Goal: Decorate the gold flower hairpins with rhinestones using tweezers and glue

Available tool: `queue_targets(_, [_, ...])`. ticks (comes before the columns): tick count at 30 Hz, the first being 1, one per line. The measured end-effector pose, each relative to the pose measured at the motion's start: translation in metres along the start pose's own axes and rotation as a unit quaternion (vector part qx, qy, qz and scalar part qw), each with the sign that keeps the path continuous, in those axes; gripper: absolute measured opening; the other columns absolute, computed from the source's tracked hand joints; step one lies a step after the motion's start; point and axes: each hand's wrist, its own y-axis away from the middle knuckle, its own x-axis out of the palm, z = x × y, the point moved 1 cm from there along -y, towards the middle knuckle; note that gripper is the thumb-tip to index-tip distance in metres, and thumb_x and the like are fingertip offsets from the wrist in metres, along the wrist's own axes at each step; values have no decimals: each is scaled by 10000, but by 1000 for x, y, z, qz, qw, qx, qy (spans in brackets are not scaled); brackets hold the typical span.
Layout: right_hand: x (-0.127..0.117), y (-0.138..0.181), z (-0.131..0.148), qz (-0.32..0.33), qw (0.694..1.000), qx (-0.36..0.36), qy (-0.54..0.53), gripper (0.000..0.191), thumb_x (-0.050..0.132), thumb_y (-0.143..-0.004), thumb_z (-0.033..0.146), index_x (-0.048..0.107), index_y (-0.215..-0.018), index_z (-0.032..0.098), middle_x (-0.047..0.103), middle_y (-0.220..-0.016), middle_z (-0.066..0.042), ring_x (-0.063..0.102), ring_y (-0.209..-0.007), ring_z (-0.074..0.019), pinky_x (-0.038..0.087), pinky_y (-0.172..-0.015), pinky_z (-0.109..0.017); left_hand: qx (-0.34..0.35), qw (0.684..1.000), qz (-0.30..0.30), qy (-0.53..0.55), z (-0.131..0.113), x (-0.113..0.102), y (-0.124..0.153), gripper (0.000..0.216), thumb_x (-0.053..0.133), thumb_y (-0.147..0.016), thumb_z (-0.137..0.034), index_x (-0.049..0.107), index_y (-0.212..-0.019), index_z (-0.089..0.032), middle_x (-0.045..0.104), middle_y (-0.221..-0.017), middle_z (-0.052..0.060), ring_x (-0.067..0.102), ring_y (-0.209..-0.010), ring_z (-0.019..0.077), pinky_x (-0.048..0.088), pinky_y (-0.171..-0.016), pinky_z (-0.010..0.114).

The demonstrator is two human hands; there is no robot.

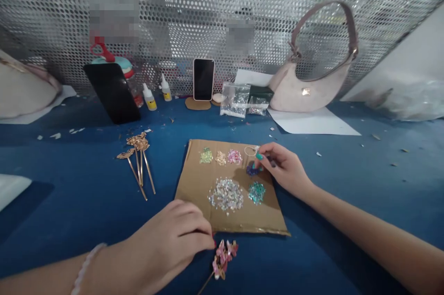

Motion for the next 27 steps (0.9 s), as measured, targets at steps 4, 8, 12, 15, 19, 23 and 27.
queue_targets(4, [-2,-20,-7,-26,999,-6,34,205,506,-844,246,596,-673,175,624,-590,-7,570,-524,-109,451,-535,-253,-15,999,-2,37,7,-2,0,276,445,-870,-57,557,-1060,-221,629,-1028,10,539,-907,142,434,-828,252])
queue_targets(8, [-2,-34,-12,-46,998,-13,30,264,494,-850,277,588,-621,186,639,-660,-29,610,-605,-127,477,-558,-261,-27,999,-4,39,11,1,-1,232,465,-896,-73,556,-1049,-223,642,-1022,3,542,-894,134,422,-824,241])
queue_targets(12, [-2,-34,-12,-41,999,4,-3,77,606,-781,266,629,-811,199,646,-681,-12,612,-564,-121,492,-491,-240,-20,997,-53,53,16,14,0,197,373,-979,-212,569,-997,-205,653,-944,9,533,-839,127,409,-779,231])
queue_targets(15, [-3,-31,-11,-30,1000,1,-7,82,608,-784,250,603,-853,205,650,-690,-7,619,-575,-117,502,-495,-229,-11,991,-121,59,20,26,3,309,280,-1002,-243,585,-961,-211,650,-895,7,521,-798,126,390,-740,235])
queue_targets(19, [-2,-28,-10,-9,1000,-20,1,95,588,-804,250,538,-875,210,639,-658,6,614,-555,-119,501,-496,-236,-4,989,-136,57,22,28,2,297,296,-990,-214,590,-948,-224,654,-873,-4,524,-771,121,385,-709,236])
queue_targets(23, [-3,-28,-9,-7,993,-83,89,36,559,-823,240,557,-796,217,628,-687,-13,609,-604,-142,504,-542,-282,-39,996,-65,43,18,19,-1,201,408,-943,-141,587,-984,-225,660,-924,-14,538,-807,118,394,-737,231])
queue_targets(27, [-5,-28,-8,-4,973,-178,144,57,552,-833,212,566,-784,235,629,-830,-42,611,-774,-177,513,-685,-354,-10,990,-128,52,19,23,0,290,311,-990,-230,594,-930,-223,653,-866,-14,519,-761,119,377,-690,238])
